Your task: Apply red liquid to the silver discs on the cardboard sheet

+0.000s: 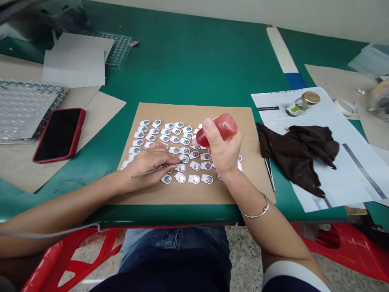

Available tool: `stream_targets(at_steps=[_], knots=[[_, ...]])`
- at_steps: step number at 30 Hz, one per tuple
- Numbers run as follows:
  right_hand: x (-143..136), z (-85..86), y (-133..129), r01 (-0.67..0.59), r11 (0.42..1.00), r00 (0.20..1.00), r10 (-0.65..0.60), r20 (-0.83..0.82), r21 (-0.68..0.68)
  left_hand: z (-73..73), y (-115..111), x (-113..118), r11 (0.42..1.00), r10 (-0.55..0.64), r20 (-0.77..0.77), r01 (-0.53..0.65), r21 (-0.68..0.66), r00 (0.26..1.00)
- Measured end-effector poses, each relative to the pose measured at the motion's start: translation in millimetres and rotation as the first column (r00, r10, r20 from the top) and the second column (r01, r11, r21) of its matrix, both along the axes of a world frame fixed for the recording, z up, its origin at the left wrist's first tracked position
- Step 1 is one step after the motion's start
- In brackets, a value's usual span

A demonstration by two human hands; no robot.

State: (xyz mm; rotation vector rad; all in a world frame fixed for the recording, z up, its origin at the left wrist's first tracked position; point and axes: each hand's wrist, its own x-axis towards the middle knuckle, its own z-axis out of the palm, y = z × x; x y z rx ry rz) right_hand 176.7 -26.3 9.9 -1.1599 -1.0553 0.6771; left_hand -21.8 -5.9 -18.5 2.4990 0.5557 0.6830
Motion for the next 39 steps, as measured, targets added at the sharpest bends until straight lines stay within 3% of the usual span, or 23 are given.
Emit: stream_targets(at_steps=[5,13,19,26,39], knots=[[-1,-2.1,0,-0.008,1.0,0.998,0.009,0.067,-0.003,-1.9,0,0,0.999,0.01,-0.019,-0.009,0.04,1.0],[-4,-6.3,-2,-0.047,0.998,0.998,0.049,0.04,-0.049,3.9,-4,2,1.0,0.0,-0.066,0.002,0.03,0.998],[-8,-16.1,-6,-0.013,0.989,0.964,0.051,0.262,-0.145,12.2,-11,4,0.963,-0.058,-0.216,0.111,0.245,0.975],[-11,-19.6,-8,-0.04,0.97,0.935,0.121,0.333,-0.241,10.0,-21,5,0.888,-0.023,-0.231,0.126,0.443,0.973],[-14,-19.7,-9,-0.033,0.963,0.937,0.123,0.326,-0.268,8.1,-23,6,0.864,-0.012,-0.234,0.128,0.488,0.972]])
